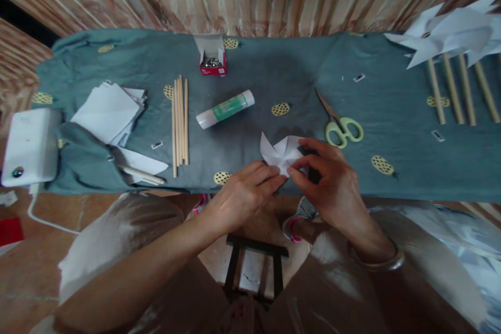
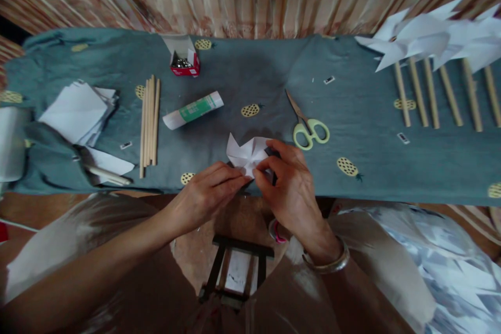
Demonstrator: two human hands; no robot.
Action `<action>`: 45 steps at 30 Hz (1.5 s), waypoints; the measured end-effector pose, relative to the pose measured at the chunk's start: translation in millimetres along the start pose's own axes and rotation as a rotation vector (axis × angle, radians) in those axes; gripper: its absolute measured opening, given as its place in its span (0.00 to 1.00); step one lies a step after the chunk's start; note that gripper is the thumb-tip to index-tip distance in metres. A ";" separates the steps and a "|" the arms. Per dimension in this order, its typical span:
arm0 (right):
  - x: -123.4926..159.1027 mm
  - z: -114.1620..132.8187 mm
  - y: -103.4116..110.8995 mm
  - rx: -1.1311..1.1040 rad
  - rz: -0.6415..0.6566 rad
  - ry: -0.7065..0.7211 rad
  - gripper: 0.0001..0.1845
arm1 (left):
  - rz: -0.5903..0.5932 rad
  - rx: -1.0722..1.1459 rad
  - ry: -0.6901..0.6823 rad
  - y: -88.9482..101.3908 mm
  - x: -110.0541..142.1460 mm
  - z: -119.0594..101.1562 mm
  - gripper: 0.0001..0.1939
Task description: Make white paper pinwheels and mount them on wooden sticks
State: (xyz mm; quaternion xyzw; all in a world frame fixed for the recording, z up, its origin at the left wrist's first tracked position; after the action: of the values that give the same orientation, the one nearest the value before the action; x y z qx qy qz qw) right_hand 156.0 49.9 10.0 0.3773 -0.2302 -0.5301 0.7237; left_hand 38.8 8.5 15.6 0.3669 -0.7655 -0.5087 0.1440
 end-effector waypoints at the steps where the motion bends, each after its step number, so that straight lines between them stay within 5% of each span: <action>1: 0.2 -0.1 0.1 -0.001 0.001 -0.003 0.06 | -0.004 0.025 0.006 -0.4 0.4 1.6 0.11; 31: 5.3 9.9 5.3 -0.007 -0.068 0.105 0.05 | -0.064 0.109 -0.012 3.2 -0.6 3.6 0.11; 37: 5.4 18.3 -1.8 0.100 -0.034 0.223 0.14 | -0.047 0.107 -0.004 1.5 -0.4 4.4 0.12; 45: 7.8 15.9 -14.1 0.088 0.055 0.202 0.20 | -0.052 0.111 -0.003 1.3 -0.2 4.5 0.12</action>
State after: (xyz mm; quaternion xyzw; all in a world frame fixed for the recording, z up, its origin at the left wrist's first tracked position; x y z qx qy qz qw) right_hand 138.6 35.6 8.0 0.4539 -0.1892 -0.4587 0.7401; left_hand 35.7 11.9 14.8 0.3934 -0.7828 -0.4697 0.1090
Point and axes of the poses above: each hand's wrist, its own x-axis away from the middle knuckle, its own y-axis out of the back of the hand, z = x × y, the point moved 9 cm from there along -x, towards the middle knuckle, and after that the axes turned 9 degrees about z, right-handed, at the moved point
